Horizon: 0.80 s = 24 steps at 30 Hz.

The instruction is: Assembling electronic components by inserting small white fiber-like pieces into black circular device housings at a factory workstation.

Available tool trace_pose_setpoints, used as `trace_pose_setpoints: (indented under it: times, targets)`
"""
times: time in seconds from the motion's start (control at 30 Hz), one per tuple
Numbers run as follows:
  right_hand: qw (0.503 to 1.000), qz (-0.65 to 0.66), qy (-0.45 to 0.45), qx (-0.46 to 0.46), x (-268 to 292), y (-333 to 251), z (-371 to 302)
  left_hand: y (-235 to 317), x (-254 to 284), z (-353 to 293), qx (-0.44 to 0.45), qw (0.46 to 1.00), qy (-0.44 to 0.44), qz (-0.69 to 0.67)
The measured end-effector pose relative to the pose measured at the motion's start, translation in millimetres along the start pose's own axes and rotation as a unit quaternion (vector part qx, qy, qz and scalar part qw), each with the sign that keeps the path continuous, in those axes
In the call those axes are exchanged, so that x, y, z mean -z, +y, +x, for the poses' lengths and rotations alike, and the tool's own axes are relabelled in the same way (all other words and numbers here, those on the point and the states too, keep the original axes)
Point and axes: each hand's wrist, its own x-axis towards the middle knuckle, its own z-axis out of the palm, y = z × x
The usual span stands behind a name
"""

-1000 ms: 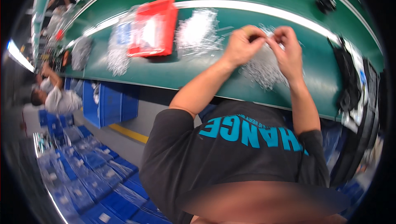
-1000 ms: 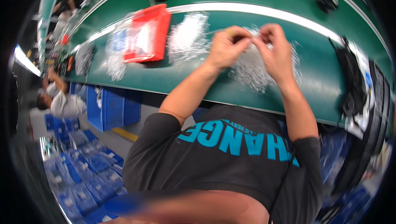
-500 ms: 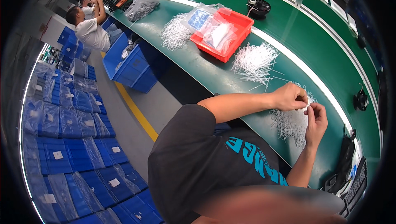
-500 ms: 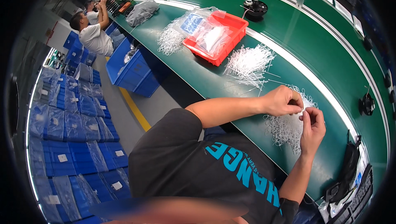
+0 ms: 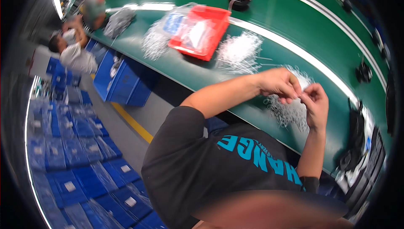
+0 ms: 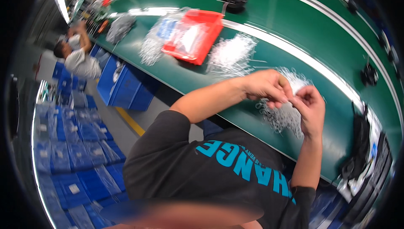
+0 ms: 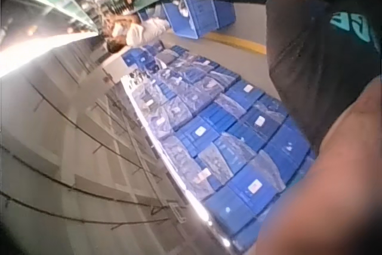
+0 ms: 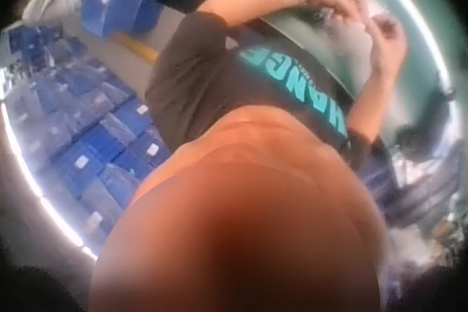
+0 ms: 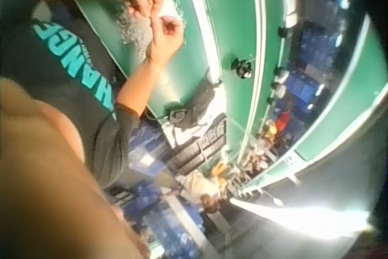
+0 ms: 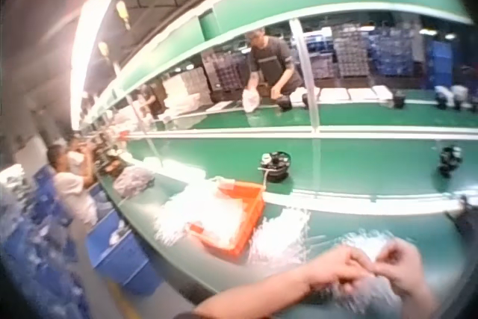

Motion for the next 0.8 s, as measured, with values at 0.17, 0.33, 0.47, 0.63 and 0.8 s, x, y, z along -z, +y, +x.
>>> trace_pose_setpoints:
  times: [0.17,0.33,0.47,0.63,0.8]
  targets:
    - [0.995,-0.061,-0.073,-0.018,-2.8,-11.4,-3.3,27.5,8.9,2.6,0.106,0.982,-0.074,0.139]
    - [0.991,-0.095,0.061,0.071,20.1,-5.2,-19.6,117.8,40.5,12.0,-0.046,0.968,0.056,0.241]
    - [0.963,-0.106,0.214,0.124,57.1,-1.7,-35.9,207.8,163.8,8.5,-0.292,0.841,0.362,0.277]
    - [0.908,-0.160,0.369,0.113,110.3,40.9,-68.9,231.1,335.4,14.1,-0.263,0.819,0.487,0.150]
    - [0.848,-0.287,0.444,0.037,126.9,92.7,-104.4,201.9,387.7,48.0,-0.022,0.784,0.558,0.271]
